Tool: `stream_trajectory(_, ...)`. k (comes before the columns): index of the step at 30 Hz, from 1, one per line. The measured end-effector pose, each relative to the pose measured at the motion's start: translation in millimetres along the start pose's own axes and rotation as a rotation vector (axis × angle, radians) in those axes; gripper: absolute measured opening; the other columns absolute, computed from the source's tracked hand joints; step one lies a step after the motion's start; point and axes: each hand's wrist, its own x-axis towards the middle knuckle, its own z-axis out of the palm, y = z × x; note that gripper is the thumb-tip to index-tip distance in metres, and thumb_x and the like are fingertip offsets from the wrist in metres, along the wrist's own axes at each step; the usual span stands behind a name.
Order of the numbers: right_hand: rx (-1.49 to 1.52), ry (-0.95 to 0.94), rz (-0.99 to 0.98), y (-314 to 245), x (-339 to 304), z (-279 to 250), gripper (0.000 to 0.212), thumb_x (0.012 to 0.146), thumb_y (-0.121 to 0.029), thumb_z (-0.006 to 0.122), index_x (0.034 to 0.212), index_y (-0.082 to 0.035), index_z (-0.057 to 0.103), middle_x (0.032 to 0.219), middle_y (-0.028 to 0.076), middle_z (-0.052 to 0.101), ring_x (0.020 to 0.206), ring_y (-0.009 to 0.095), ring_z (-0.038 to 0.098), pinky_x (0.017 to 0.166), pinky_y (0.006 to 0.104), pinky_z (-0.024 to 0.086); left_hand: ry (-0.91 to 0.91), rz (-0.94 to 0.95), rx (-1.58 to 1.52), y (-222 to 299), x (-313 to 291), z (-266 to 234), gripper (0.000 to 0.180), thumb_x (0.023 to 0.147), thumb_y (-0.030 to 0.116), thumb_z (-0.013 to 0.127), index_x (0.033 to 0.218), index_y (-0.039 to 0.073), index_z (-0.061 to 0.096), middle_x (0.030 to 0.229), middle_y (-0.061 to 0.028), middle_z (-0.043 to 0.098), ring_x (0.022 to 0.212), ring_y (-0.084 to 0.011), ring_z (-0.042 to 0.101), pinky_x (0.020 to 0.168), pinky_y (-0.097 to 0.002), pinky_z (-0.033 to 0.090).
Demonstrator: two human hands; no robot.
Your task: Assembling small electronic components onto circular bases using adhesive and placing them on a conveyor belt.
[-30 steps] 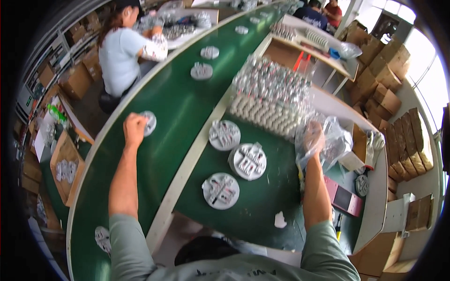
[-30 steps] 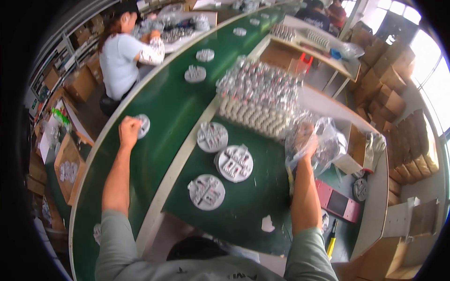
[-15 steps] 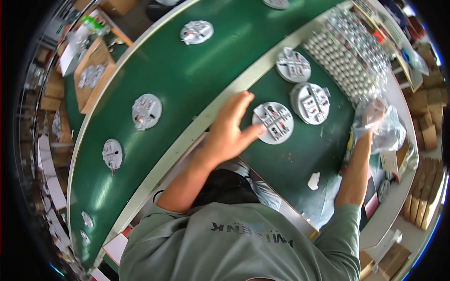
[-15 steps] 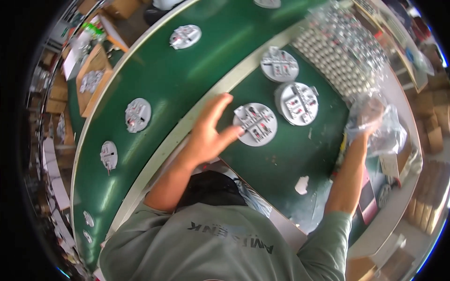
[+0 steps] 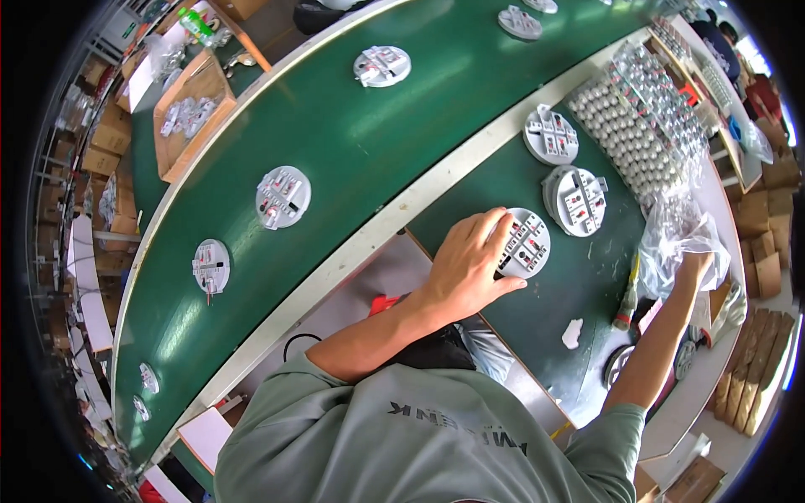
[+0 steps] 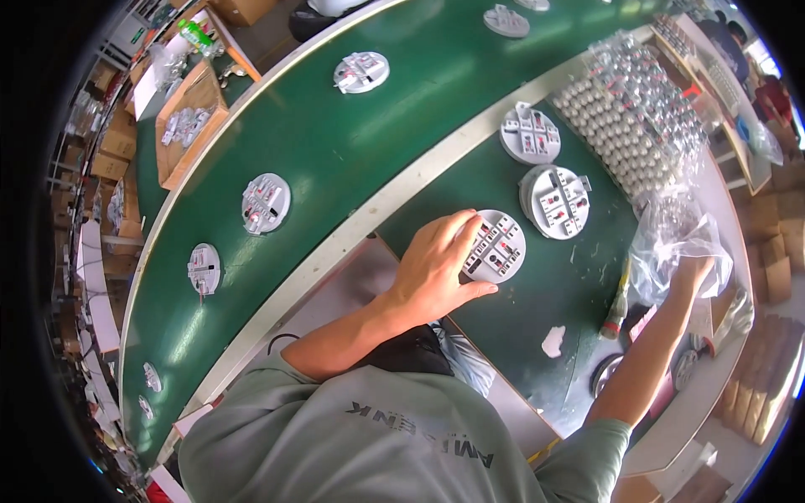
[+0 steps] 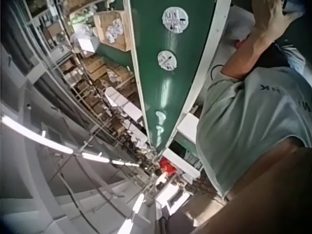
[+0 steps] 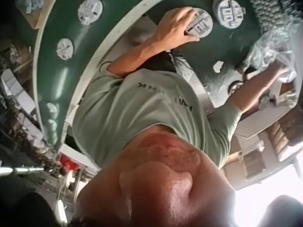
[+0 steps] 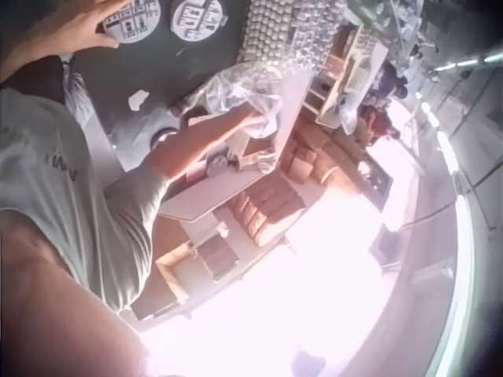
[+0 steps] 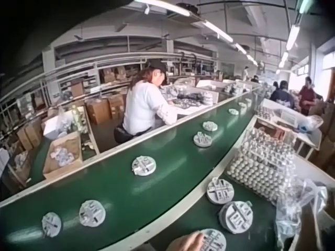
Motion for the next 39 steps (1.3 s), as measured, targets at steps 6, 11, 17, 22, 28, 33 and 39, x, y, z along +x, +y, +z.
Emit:
stream_trajectory(6, -0.125, 0.143, -0.078, -116, -149, 107, 0.026, 0.106, -0.018, 0.069, 0.123, -0.001, 0.077, 0.106, 0.002, 0.074, 0.094, 0.01, 0.065, 0.086, 0.0268, 0.054, -0.032, 0.062, 0.121, -26, 28, 3, 0.11, 0.064, 0.036, 0.1, 0.152, -0.004, 0.046, 0.151, -0.023, 0.051, 0.139, -0.0418, 0.051, 0.119, -0.0517, 0.038)
stream_trajectory(11, -0.25, -0.385, -0.278, -129, -249, 186, 0.02, 0.094, 0.002, 0.076, 0.113, -0.004, 0.075, 0.109, 0.007, 0.076, 0.095, 0.015, 0.07, 0.087, 0.03, 0.055, -0.08, 0.105, 0.197, -36, 36, 35, 0.113, 0.065, 0.033, 0.099, 0.156, -0.003, 0.043, 0.155, -0.0227, 0.052, 0.147, -0.0409, 0.046, 0.122, -0.0513, 0.037)
stream_trajectory(17, -0.348, -0.461, -0.567, -109, -250, 218, 0.031, 0.08, 0.002, 0.084, 0.108, -0.006, 0.076, 0.108, 0.013, 0.076, 0.099, 0.031, 0.07, 0.09, 0.0393, 0.057, -0.05, 0.119, 0.185, -40, 42, 47, 0.109, 0.066, 0.033, 0.097, 0.155, -0.003, 0.046, 0.151, -0.0217, 0.057, 0.145, -0.0387, 0.05, 0.121, -0.0511, 0.037)
stream_trajectory(22, -0.373, -0.462, -0.593, -123, -253, 213, 0.026, 0.079, -0.003, 0.083, 0.104, -0.006, 0.077, 0.111, 0.011, 0.075, 0.102, 0.032, 0.069, 0.09, 0.0411, 0.057, -0.04, 0.117, 0.201, -28, 48, 36, 0.105, 0.068, 0.032, 0.096, 0.154, -0.004, 0.047, 0.149, -0.0213, 0.058, 0.143, -0.0388, 0.052, 0.12, -0.0509, 0.039)
stream_trajectory(28, -0.34, -0.516, -0.539, -140, -226, 199, 0.025, 0.086, -0.004, 0.079, 0.11, -0.006, 0.077, 0.114, 0.012, 0.074, 0.104, 0.034, 0.069, 0.092, 0.0411, 0.057, -0.018, 0.137, 0.228, -13, 65, 35, 0.105, 0.07, 0.04, 0.094, 0.152, -0.005, 0.048, 0.148, -0.0218, 0.059, 0.141, -0.0392, 0.053, 0.119, -0.0516, 0.039)
stream_trajectory(33, -0.185, -0.442, -0.321, -175, -156, 167, 0.024, 0.093, -0.006, 0.077, 0.116, -0.004, 0.077, 0.115, 0.013, 0.074, 0.106, 0.03, 0.071, 0.094, 0.0393, 0.057, -0.075, 0.133, 0.216, -2, 78, 30, 0.11, 0.066, 0.035, 0.097, 0.155, -0.003, 0.045, 0.148, -0.0233, 0.058, 0.14, -0.0413, 0.052, 0.119, -0.0524, 0.038)
stream_trajectory(39, -0.315, 0.038, -0.387, -194, 15, 117, 0.023, 0.103, -0.013, 0.064, 0.118, 0.0, 0.076, 0.097, 0.012, 0.079, 0.089, 0.013, 0.073, 0.079, 0.0302, 0.056, -0.063, 0.144, 0.268, 7, 89, 36, 0.111, 0.068, 0.042, 0.097, 0.155, -0.004, 0.045, 0.148, -0.0221, 0.058, 0.141, -0.0395, 0.052, 0.119, -0.0527, 0.038)
